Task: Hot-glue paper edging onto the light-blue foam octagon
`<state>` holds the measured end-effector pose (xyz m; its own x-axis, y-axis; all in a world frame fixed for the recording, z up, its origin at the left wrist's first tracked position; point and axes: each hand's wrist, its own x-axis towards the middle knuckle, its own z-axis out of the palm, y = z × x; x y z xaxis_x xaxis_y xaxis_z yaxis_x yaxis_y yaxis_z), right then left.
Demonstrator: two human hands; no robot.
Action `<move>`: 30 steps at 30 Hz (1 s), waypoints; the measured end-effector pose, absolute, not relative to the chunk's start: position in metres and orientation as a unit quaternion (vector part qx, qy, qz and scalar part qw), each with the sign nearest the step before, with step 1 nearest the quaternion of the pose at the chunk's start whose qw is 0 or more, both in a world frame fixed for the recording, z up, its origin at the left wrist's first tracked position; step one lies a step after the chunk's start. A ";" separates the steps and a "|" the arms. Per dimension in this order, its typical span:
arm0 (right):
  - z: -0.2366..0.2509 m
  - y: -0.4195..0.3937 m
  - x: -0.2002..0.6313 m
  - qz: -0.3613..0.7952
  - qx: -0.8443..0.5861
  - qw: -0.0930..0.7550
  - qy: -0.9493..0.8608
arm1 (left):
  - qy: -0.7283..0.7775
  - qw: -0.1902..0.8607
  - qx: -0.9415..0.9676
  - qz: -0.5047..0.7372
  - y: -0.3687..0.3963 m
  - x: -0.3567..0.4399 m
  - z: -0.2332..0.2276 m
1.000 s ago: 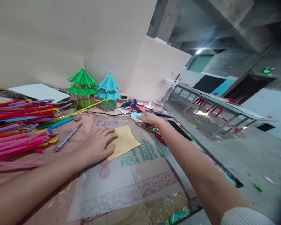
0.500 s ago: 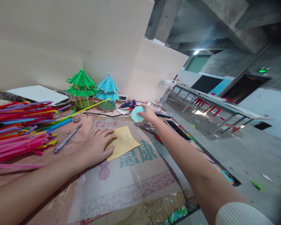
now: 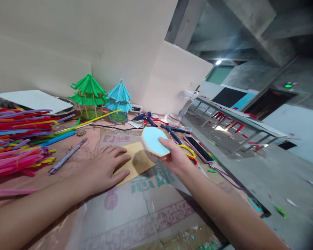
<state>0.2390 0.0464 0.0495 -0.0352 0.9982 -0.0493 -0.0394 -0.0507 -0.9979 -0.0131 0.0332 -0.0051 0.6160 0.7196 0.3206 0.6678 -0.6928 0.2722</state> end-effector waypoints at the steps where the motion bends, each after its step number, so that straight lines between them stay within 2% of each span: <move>1: 0.048 0.043 0.238 0.550 -0.480 0.490 -0.477 | 0.385 0.060 0.898 0.205 0.033 -0.013 -0.005; 7: 0.042 0.042 0.239 0.607 -0.438 0.504 -0.430 | 0.387 0.073 0.899 0.190 0.032 -0.010 -0.004; 14: 0.034 0.045 0.239 0.500 -0.495 0.490 -0.514 | 0.371 0.075 0.902 0.208 0.033 -0.009 -0.004; 19: 0.036 0.042 0.234 0.439 -0.530 0.450 -0.569 | 0.360 0.067 0.910 0.196 0.032 -0.007 0.000; 26: 0.038 0.049 0.235 0.570 -0.494 0.447 -0.482 | 0.356 0.092 0.907 0.206 0.033 -0.007 -0.002; 30: 0.039 0.054 0.241 0.598 -0.488 0.430 -0.468 | 0.361 0.098 0.904 0.208 0.033 -0.008 -0.003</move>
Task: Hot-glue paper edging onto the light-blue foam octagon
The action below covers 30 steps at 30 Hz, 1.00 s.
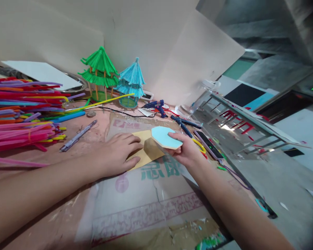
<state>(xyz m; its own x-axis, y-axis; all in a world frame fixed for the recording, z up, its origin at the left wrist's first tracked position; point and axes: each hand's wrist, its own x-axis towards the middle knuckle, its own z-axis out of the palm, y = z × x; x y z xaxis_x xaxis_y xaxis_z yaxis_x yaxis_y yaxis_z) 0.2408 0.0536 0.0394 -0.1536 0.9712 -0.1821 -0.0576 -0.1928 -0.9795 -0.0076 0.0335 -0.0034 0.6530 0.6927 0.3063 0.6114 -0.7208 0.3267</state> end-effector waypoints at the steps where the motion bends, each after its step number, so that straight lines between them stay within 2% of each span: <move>1: 0.040 0.054 0.242 0.600 -0.488 0.428 -0.468 | 0.361 0.096 0.904 0.208 0.033 -0.008 -0.004; 7: 0.040 0.051 0.245 0.569 -0.498 0.429 -0.494 | 0.353 0.081 0.910 0.204 0.034 -0.008 -0.003; 10: 0.048 0.045 0.243 0.451 -0.517 0.391 -0.613 | 0.351 0.076 0.912 0.197 0.034 -0.008 -0.002; 13: 0.056 0.039 0.237 0.301 -0.533 0.288 -0.737 | 0.354 0.077 0.913 0.189 0.034 -0.008 -0.002; 15: 0.056 0.037 0.231 0.234 -0.539 0.254 -0.768 | 0.353 0.079 0.912 0.193 0.034 -0.009 -0.003; 19: 0.043 0.032 0.220 0.190 -0.537 0.340 -0.748 | 0.343 0.086 0.911 0.212 0.035 -0.009 -0.005; 25: 0.023 0.024 0.207 0.187 -0.473 0.432 -0.745 | 0.335 0.073 0.916 0.208 0.035 -0.009 -0.005; 30: 0.016 0.026 0.203 0.159 -0.509 0.366 -0.763 | 0.340 0.069 0.916 0.202 0.036 -0.009 -0.006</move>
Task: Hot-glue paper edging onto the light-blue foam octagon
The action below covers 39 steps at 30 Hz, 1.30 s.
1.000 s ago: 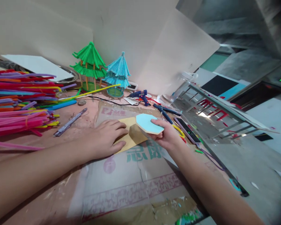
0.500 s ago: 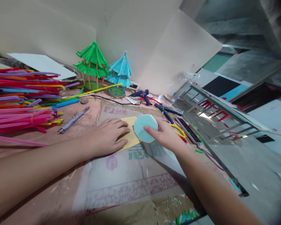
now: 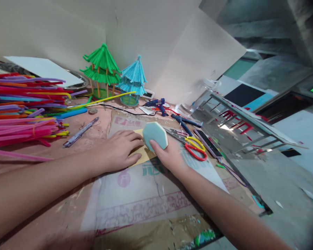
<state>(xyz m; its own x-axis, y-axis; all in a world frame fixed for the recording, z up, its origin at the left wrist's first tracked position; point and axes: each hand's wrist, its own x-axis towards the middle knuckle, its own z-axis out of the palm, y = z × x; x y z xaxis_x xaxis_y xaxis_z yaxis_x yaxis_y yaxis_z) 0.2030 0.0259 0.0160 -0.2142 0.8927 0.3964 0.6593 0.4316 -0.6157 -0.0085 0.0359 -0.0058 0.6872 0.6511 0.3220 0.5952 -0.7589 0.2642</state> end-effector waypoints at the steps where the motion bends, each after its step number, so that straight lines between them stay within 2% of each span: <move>1: 0.015 0.028 0.203 0.164 -0.531 0.353 -0.753 | 0.340 0.068 0.916 0.202 0.036 -0.008 -0.006; 10: 0.014 0.044 0.215 0.205 -0.565 0.368 -0.710 | 0.343 0.069 0.917 0.193 0.036 -0.008 -0.005; 18: 0.018 0.030 0.215 0.131 -0.521 0.319 -0.780 | 0.344 0.067 0.917 0.189 0.035 -0.008 -0.003; 23: 0.011 0.050 0.212 0.077 -0.510 0.317 -0.796 | 0.339 0.057 0.922 0.179 0.036 -0.007 -0.003; 30: 0.019 0.037 0.212 0.112 -0.523 0.296 -0.791 | 0.341 0.061 0.923 0.169 0.035 -0.007 0.001; 36: 0.010 0.058 0.208 0.268 -0.543 0.439 -0.664 | 0.335 0.058 0.923 0.182 0.035 -0.007 -0.001; 39: 0.017 0.062 0.212 0.322 -0.528 0.481 -0.621 | 0.343 0.070 0.914 0.205 0.033 -0.007 -0.004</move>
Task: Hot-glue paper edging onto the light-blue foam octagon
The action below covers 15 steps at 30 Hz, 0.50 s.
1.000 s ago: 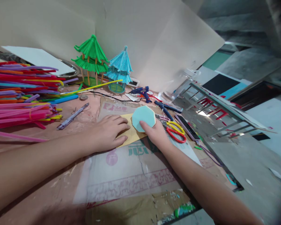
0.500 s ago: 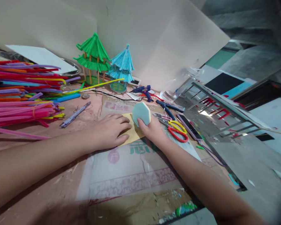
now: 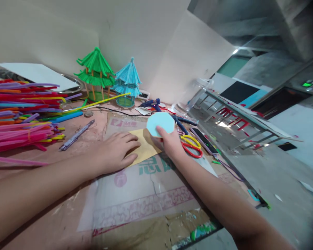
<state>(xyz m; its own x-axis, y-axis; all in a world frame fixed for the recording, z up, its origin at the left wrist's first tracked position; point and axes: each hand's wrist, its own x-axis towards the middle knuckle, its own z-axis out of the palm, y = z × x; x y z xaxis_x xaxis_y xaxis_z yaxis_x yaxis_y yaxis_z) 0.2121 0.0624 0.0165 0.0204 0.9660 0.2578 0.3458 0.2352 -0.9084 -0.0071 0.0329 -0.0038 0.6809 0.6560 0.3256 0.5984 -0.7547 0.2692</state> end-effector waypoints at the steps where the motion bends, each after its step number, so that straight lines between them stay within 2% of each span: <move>1: 0.020 0.059 0.214 0.339 -0.519 0.491 -0.612 | 0.345 0.072 0.912 0.210 0.032 -0.007 -0.005; 3: 0.028 0.049 0.215 0.399 -0.489 0.506 -0.588 | 0.345 0.075 0.910 0.218 0.033 -0.008 -0.006; 8: 0.029 0.028 0.207 0.640 -0.381 0.495 -0.447 | 0.335 0.102 0.891 0.287 0.038 -0.010 -0.004; 15: 0.020 0.027 0.201 0.694 -0.363 0.466 -0.411 | 0.298 0.096 0.854 0.416 0.036 -0.011 0.006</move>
